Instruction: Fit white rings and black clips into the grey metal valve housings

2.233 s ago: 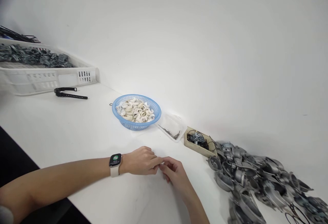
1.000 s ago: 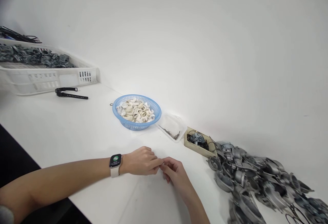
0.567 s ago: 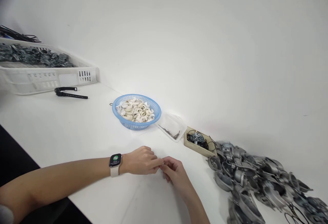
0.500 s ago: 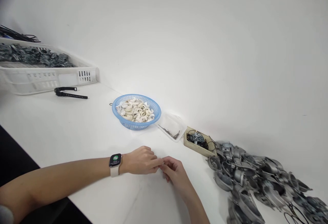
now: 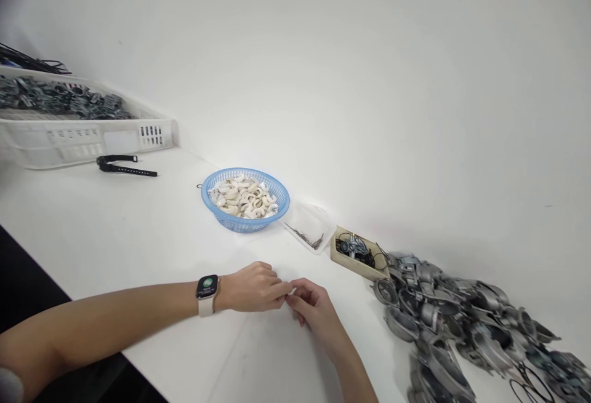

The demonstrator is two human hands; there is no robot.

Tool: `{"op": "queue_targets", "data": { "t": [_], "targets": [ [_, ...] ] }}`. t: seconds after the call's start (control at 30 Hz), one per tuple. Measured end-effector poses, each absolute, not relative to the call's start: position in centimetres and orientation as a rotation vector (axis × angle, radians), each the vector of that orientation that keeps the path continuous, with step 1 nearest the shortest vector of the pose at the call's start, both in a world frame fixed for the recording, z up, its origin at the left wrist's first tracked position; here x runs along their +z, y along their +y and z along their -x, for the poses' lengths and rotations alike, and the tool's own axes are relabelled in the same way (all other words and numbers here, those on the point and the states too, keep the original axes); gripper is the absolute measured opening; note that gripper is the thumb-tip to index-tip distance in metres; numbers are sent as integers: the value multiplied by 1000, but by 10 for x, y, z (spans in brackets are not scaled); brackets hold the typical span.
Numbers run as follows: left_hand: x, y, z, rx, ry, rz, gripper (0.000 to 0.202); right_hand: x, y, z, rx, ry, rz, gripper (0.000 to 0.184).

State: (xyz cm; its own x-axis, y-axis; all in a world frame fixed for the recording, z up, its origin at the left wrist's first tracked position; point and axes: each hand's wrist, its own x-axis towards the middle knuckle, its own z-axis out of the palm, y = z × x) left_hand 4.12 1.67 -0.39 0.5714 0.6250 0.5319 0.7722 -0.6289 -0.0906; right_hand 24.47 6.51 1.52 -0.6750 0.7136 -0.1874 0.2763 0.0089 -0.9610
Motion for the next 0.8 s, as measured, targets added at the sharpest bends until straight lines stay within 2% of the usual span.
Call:
{"op": "queue_targets", "data": {
  "t": [0.8],
  "targets": [
    [-7, 17, -41, -713, -1126, 2449, 10, 16, 64, -245, 1689, -1935, 1020, 37]
  ]
}}
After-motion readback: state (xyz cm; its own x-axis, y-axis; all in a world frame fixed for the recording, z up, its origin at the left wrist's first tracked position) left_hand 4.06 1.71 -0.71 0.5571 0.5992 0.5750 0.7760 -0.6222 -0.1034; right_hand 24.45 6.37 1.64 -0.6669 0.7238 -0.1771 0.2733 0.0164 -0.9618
